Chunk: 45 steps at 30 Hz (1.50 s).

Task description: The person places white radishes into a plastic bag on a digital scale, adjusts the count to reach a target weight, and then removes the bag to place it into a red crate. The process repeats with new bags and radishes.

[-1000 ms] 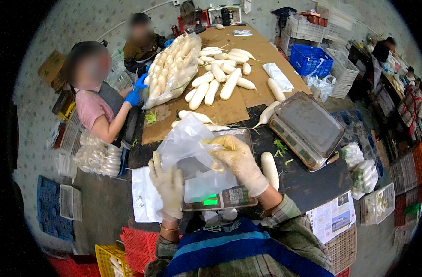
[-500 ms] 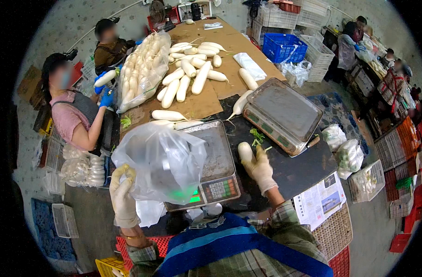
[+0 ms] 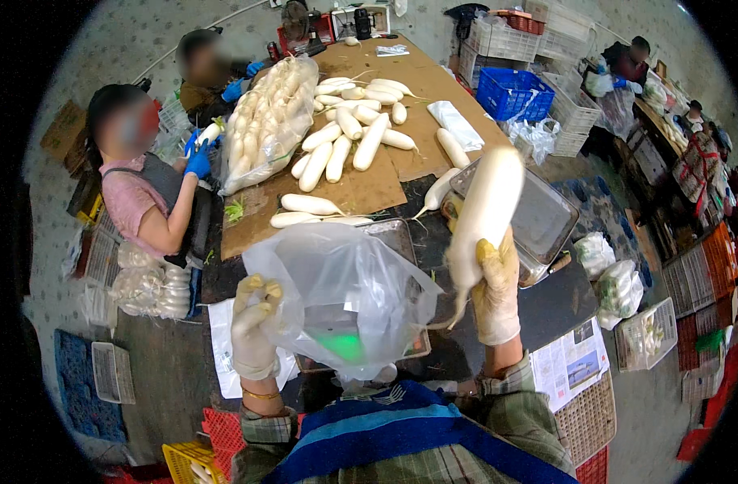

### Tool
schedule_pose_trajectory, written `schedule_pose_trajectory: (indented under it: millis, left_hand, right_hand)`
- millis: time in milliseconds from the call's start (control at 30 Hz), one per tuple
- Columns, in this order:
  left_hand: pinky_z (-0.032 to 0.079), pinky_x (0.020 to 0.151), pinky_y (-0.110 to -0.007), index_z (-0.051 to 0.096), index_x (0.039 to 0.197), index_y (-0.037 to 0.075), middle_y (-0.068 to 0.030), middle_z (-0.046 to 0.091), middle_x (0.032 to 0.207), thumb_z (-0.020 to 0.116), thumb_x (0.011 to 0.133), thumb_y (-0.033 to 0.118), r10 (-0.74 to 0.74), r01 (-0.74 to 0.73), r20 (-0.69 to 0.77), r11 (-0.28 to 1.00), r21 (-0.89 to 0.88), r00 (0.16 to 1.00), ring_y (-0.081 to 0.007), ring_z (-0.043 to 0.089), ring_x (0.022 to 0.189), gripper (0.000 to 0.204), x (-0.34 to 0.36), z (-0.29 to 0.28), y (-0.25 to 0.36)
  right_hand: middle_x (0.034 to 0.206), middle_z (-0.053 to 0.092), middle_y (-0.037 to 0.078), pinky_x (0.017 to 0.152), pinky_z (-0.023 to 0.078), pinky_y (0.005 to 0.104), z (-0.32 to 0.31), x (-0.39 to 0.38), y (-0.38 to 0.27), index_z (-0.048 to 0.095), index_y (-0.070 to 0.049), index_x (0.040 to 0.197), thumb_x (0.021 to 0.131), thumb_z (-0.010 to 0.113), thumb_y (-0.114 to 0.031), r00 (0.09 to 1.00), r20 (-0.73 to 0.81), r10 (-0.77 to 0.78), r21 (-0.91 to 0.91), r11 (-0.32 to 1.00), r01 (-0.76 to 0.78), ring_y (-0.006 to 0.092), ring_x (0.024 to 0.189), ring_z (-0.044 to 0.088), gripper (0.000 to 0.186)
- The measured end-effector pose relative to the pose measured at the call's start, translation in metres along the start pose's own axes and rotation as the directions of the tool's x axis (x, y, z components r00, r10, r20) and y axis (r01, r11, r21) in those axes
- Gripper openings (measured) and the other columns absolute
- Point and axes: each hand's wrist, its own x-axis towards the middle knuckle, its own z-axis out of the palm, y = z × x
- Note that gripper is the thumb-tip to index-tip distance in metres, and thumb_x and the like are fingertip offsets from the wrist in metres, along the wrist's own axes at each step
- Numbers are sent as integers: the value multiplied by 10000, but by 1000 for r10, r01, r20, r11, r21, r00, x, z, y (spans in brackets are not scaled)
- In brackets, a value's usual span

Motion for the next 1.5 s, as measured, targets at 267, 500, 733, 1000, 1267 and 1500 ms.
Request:
schedule_pose_trajectory:
  millis: [267,500,733,1000,1267,1500]
  left_hand:
    - [471,965,-348,591,1169,23,-169,581,1241,509,792,-39,188,-191,37,977,90,981,-246,583,1088,391,14,-21,-11]
    - [499,870,-271,649,1130,-54,-153,597,1265,523,843,-72,437,-291,28,549,783,899,-199,589,1056,313,8,-77,1]
    - [453,950,-285,658,1189,0,-107,666,1170,594,844,7,-55,207,-271,794,572,961,-171,599,1078,350,43,-98,-69]
    - [445,986,-314,680,1149,4,-120,681,1154,621,845,18,135,50,-191,677,734,972,-217,617,1110,310,55,-115,-101]
    - [465,919,-294,631,1266,33,-127,671,1164,587,936,43,58,151,-251,662,734,966,-192,605,1075,333,52,-92,-72]
    - [472,913,-282,640,1244,27,-115,669,1182,567,952,26,-3,214,-295,696,685,955,-151,603,1077,301,57,-87,-67]
  right_hand:
    - [1335,534,176,1034,442,390,80,-34,48,423,-30,1424,724,859,-153,745,624,236,-488,862,136,283,1227,542,833]
    - [1316,553,214,987,459,415,62,0,171,387,-84,1479,780,740,-136,522,721,456,-684,347,642,367,1168,554,784]
    - [1353,561,186,1041,440,399,83,53,153,507,-70,1399,920,642,-222,380,813,442,-582,642,498,318,1231,549,521]
    - [1097,678,111,808,513,285,27,203,264,572,-20,1311,930,671,-254,842,201,501,-481,799,-361,168,931,646,457]
    - [1335,537,249,1013,440,379,49,318,403,173,16,1518,747,824,-319,962,-163,221,-751,605,-266,344,1213,553,1063]
    - [1226,570,149,863,509,403,42,333,400,335,-18,1426,781,794,-266,925,-147,350,-516,771,-374,282,1078,588,829]
